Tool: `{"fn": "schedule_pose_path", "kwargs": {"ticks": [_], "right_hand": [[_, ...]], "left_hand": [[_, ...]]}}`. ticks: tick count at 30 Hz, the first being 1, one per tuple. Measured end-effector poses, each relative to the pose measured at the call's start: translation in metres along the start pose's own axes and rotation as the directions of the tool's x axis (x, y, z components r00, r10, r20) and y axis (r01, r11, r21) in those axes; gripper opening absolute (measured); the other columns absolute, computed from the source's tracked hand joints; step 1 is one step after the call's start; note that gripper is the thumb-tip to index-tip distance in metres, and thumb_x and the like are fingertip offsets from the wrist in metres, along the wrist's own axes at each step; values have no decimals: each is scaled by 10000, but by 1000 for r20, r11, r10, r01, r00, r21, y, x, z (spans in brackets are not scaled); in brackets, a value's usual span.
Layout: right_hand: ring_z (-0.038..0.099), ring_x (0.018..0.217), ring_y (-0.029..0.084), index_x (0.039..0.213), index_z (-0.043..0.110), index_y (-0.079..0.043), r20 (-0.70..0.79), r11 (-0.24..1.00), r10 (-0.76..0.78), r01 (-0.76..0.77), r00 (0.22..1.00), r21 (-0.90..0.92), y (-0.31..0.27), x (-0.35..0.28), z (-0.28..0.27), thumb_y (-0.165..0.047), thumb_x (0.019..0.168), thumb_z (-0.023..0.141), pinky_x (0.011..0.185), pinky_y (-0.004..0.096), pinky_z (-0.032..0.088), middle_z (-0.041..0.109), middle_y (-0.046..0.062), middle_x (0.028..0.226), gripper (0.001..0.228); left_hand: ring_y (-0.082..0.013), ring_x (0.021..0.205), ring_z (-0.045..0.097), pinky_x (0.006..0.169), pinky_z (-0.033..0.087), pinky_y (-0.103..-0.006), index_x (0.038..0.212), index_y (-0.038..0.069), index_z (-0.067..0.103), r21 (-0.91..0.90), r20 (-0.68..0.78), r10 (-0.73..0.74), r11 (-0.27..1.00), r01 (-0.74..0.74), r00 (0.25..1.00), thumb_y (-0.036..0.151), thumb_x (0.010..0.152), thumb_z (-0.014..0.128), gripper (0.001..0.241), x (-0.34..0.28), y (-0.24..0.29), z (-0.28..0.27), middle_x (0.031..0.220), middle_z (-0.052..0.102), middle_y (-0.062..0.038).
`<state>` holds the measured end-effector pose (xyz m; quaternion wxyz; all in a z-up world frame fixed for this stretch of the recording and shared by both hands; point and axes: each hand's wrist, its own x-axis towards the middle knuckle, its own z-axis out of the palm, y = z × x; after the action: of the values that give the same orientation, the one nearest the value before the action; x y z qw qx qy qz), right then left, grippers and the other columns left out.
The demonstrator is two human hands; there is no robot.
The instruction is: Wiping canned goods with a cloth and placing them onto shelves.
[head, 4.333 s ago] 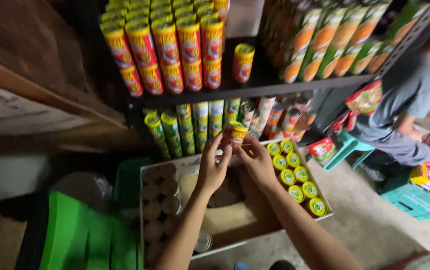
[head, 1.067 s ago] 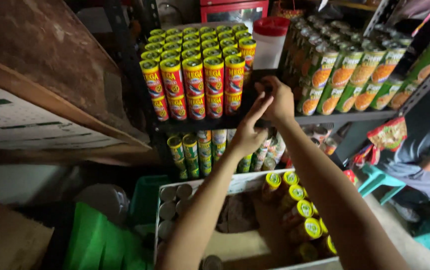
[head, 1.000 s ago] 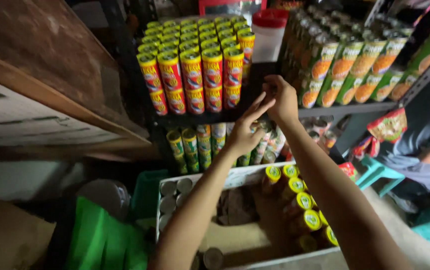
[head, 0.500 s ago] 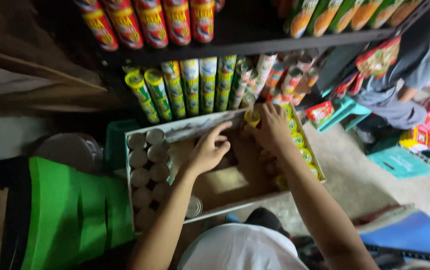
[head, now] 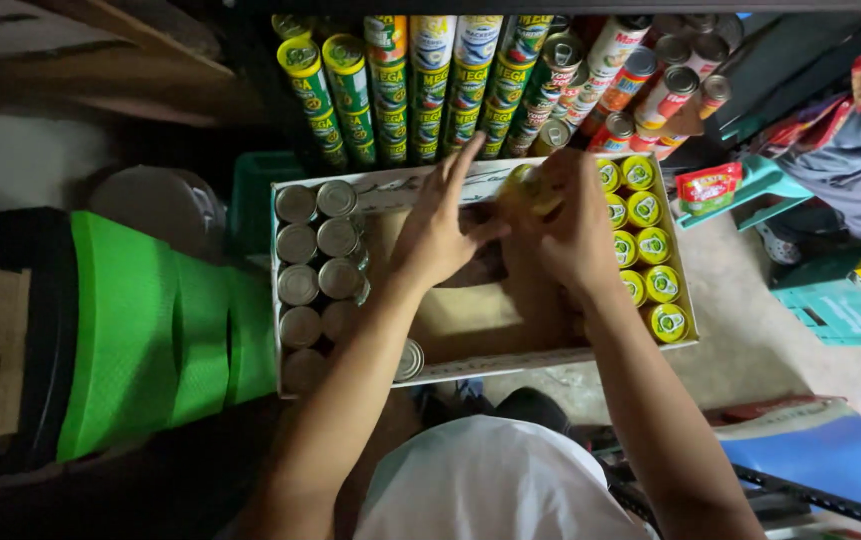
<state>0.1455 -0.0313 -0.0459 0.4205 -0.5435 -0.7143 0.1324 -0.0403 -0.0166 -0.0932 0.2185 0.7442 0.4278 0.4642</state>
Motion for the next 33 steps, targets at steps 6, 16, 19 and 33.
{"fn": "schedule_pose_path", "kwargs": {"ticks": [6, 16, 19, 33], "right_hand": [[540, 1172, 275, 1199, 493, -59, 60, 768, 167, -168, 984, 618, 34, -13, 60, -182, 1066, 656, 1049, 453, 464, 548, 111, 1156, 244], [597, 1073, 558, 1570, 194, 83, 604, 912, 147, 129, 784, -390, 152, -67, 128, -420, 889, 706, 929, 567, 494, 558, 403, 1274, 988], [642, 1023, 517, 1502, 321, 77, 493, 978, 48, 60, 869, -201, 144, -62, 127, -377, 851, 770, 863, 535, 535, 604, 360, 1229, 912], [698, 1036, 353, 1197, 654, -92, 562, 946, 212, -312, 800, 86, 113, -32, 108, -264, 816, 805, 861, 490, 555, 702, 187, 1016, 445]], "left_hand": [[-471, 1257, 609, 1060, 510, -575, 1632, 273, 228, 64, 69, -2, 998, -3, 998, 7, 853, 808, 1007, -10, -3, 9, 1380, 595, -247], [-347, 1016, 763, 786, 592, -442, 1546, 178, 148, -162, -62, -216, 966, 204, 975, 401, 1061, 553, 670, -10, -8, 7, 1308, 664, -249], [-337, 974, 774, 749, 591, -436, 1563, 183, 115, -153, -15, -170, 974, 166, 985, 378, 1077, 536, 673, -12, -6, 7, 1266, 687, -232], [-507, 1244, 617, 1005, 516, -613, 1482, 160, 411, -483, 61, -394, 792, 373, 917, 639, 956, 643, 748, -6, -26, 20, 1346, 606, -320]]}}
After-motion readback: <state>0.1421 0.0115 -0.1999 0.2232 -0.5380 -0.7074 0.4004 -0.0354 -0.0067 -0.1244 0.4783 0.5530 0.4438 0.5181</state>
